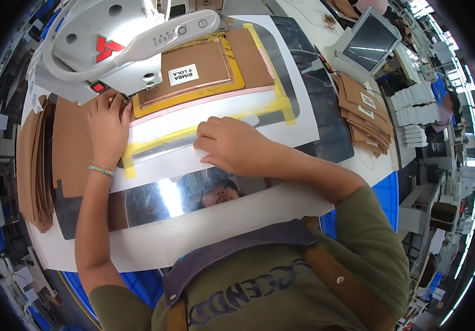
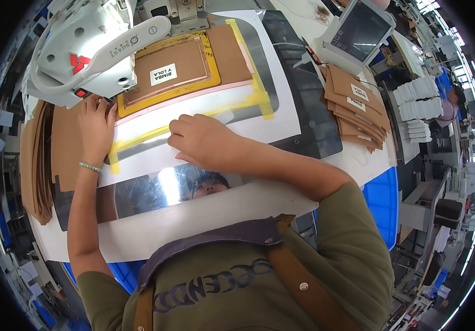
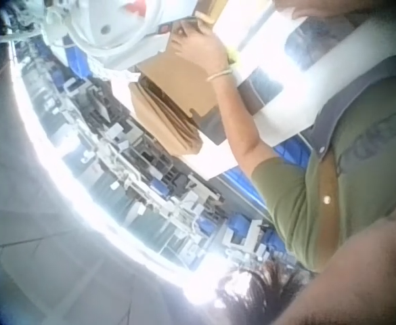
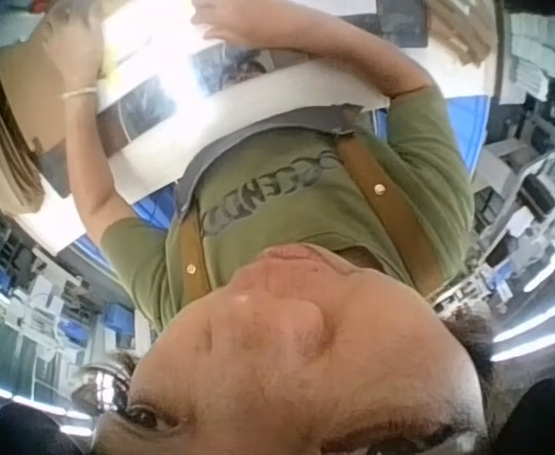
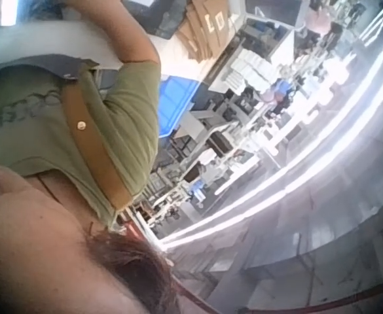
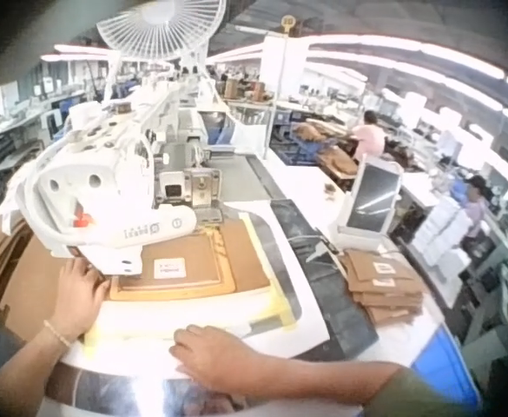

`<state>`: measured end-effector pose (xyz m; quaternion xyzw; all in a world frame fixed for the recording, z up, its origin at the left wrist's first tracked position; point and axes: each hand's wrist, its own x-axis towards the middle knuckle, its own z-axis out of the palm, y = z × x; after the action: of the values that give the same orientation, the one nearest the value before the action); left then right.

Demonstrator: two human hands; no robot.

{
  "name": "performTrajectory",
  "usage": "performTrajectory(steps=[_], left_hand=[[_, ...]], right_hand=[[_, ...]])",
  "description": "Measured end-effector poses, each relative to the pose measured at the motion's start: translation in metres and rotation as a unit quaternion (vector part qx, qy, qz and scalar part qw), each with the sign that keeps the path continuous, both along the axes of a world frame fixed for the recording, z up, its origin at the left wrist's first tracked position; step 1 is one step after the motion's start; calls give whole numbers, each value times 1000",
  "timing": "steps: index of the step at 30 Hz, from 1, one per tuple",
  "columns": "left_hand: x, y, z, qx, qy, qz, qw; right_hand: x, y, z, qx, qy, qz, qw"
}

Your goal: The recorder is using a specialized sewing machine to attach brand labels to leather components.

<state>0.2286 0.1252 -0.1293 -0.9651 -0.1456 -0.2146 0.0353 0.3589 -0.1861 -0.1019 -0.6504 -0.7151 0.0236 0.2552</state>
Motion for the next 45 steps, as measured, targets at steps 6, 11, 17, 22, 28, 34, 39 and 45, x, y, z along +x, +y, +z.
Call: performTrajectory(steps=[6, 11, 17, 22, 28, 34, 39, 45], left_hand=[[23, -2, -21, -70, -100, -5, 992], [8, 67, -45, -123, -11, 29, 992], [-35, 107, -29, -35, 85, 157, 983], [-4, 50, 8, 55, -4, 88, 995], [39, 20, -23, -138, -57, 31, 988], [42, -18, -12, -96, -204, -11, 974], [35, -8, -10, -133, -84, 80, 984], [41, 7, -4, -147, -64, 114, 980]], right_hand=[[26, -14, 0, -22, 24, -13, 999], [26, -8, -5, 27, 21, 16, 999], [20, -4, -3, 43, 97, 22, 994], [20, -5, -2, 53, 135, 1, 989], [22, -5, 0, 13, 155, 18, 988], [20, -7, -2, 23, 140, 28, 989], [20, -4, -2, 17, 128, 30, 991], [24, -6, 0, 13, 134, 26, 991]])
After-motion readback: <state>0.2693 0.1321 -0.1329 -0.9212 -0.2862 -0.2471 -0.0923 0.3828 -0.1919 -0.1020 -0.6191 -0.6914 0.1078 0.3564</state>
